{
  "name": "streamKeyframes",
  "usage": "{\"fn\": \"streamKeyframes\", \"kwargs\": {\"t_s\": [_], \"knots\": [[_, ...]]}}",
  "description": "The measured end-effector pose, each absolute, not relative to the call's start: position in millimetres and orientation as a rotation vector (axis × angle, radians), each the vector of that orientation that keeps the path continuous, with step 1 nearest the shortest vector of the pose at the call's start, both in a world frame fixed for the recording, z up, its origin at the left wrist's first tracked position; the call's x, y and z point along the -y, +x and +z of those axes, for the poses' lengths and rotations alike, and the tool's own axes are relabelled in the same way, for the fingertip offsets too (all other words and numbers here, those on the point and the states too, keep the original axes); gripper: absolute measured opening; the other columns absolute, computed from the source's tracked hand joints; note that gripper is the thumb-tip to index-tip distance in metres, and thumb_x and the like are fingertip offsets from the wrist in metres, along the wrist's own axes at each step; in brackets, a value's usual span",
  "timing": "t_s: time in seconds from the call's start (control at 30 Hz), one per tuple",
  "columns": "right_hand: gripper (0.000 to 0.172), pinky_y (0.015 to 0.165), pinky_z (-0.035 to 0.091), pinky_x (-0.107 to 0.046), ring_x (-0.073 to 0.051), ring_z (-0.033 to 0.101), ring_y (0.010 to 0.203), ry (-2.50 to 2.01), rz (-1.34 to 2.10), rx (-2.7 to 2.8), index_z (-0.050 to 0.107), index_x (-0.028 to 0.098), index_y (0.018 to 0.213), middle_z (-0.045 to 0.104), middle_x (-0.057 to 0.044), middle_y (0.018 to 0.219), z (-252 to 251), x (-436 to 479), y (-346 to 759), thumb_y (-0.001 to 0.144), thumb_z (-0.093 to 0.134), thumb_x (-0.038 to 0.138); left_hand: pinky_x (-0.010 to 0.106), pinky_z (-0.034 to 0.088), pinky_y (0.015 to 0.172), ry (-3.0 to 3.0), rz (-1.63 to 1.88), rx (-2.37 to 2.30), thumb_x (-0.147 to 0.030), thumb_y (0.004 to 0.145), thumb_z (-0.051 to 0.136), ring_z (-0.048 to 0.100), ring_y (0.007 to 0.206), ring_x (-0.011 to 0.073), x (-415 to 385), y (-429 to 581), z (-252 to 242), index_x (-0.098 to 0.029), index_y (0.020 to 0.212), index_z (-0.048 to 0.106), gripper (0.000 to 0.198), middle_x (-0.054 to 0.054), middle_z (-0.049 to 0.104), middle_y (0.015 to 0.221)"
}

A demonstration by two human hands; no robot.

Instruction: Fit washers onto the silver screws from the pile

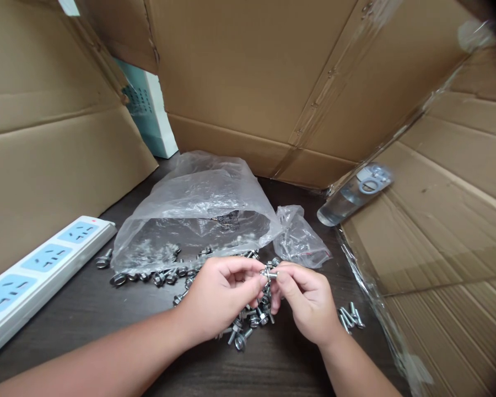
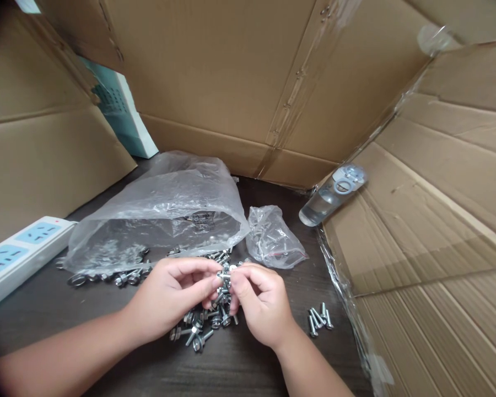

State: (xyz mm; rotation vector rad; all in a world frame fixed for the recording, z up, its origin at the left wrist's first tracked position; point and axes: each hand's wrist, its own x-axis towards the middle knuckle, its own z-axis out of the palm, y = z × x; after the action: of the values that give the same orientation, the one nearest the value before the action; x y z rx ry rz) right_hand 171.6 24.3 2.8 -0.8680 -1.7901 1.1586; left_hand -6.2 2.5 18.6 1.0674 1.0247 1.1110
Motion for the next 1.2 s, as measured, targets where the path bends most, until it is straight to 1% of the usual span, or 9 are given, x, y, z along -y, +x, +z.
{"fn": "streamKeyframes", "kwargs": {"t_s": [0.07,0.13,0.2,0.27,0.33,0.47,0.63,0.93,1.2], "knots": [[0.040,0.049,0.048,-0.024,-0.011,0.057,0.046,-0.917,1.259,1.750,0.060,0.013,0.068,0.056,-0.001,0.059,0,-25,172,0.098,0.049,0.035,0.020,0.048,0.051,1.082,1.115,-1.031,-0.024,0.074,0.072,0.056,0.049,0.0091,-2,-7,19,-0.014,0.080,0.071,0.012,-0.001,0.063,0.058],[0.043,0.046,0.048,-0.023,-0.011,0.057,0.046,-0.929,1.359,1.679,0.061,0.012,0.070,0.056,-0.002,0.060,-5,-27,173,0.099,0.046,0.041,0.020,0.048,0.051,1.089,1.125,-1.039,-0.024,0.074,0.073,0.056,0.049,0.0092,-3,-8,20,-0.014,0.080,0.071,0.012,-0.001,0.063,0.058],[0.038,0.049,0.051,-0.025,-0.012,0.059,0.051,-0.896,1.436,1.583,0.065,0.012,0.087,0.058,-0.002,0.066,-9,-28,174,0.099,0.046,0.044,0.020,0.048,0.051,1.074,1.124,-1.042,-0.026,0.073,0.074,0.056,0.049,0.0095,-4,-9,21,-0.014,0.081,0.072,0.014,0.000,0.064,0.058],[0.029,0.054,0.056,-0.028,-0.013,0.063,0.057,-0.823,1.473,1.501,0.063,0.016,0.108,0.062,-0.004,0.078,-11,-28,174,0.095,0.054,0.041,0.020,0.048,0.050,1.034,1.109,-1.042,-0.027,0.072,0.075,0.056,0.048,0.0097,-5,-10,21,-0.014,0.080,0.071,0.016,0.000,0.064,0.057],[0.029,0.057,0.057,-0.029,-0.013,0.065,0.061,-0.758,1.458,1.471,0.060,0.020,0.116,0.064,-0.004,0.085,-10,-27,174,0.090,0.064,0.033,0.019,0.048,0.050,0.991,1.095,-1.028,-0.029,0.072,0.076,0.056,0.048,0.0091,-6,-10,20,-0.013,0.080,0.071,0.018,0.000,0.063,0.056],[0.020,0.056,0.056,-0.025,-0.012,0.065,0.059,-0.735,1.382,1.499,0.066,0.021,0.107,0.064,-0.002,0.079,-3,-25,171,0.087,0.068,0.020,0.018,0.048,0.051,0.950,1.072,-1.001,-0.031,0.073,0.076,0.056,0.050,0.0078,-7,-10,18,-0.013,0.081,0.071,0.020,0.000,0.064,0.058],[0.012,0.053,0.054,-0.025,-0.011,0.062,0.054,-0.808,1.364,1.541,0.069,0.018,0.098,0.063,-0.001,0.073,0,-25,172,0.089,0.065,0.023,0.019,0.048,0.050,1.040,1.096,-1.041,-0.025,0.073,0.074,0.056,0.048,0.0085,-5,-9,21,-0.013,0.080,0.070,0.015,-0.001,0.063,0.057],[0.016,0.052,0.050,-0.024,-0.011,0.058,0.049,-0.833,1.477,1.489,0.066,0.016,0.099,0.061,0.001,0.059,-6,-25,175,0.090,0.065,0.029,0.022,0.052,0.054,1.340,1.185,-1.092,-0.025,0.079,0.068,0.059,0.057,0.0116,-1,-9,11,-0.014,0.085,0.072,0.013,0.003,0.065,0.070],[0.016,0.052,0.049,-0.023,-0.010,0.057,0.049,-0.831,1.444,1.528,0.066,0.016,0.098,0.060,0.002,0.057,-3,-26,175,0.090,0.064,0.030,0.021,0.050,0.053,1.519,1.282,-1.096,-0.022,0.080,0.066,0.060,0.060,0.0114,-2,-9,10,-0.015,0.083,0.073,0.011,0.003,0.064,0.070]]}}
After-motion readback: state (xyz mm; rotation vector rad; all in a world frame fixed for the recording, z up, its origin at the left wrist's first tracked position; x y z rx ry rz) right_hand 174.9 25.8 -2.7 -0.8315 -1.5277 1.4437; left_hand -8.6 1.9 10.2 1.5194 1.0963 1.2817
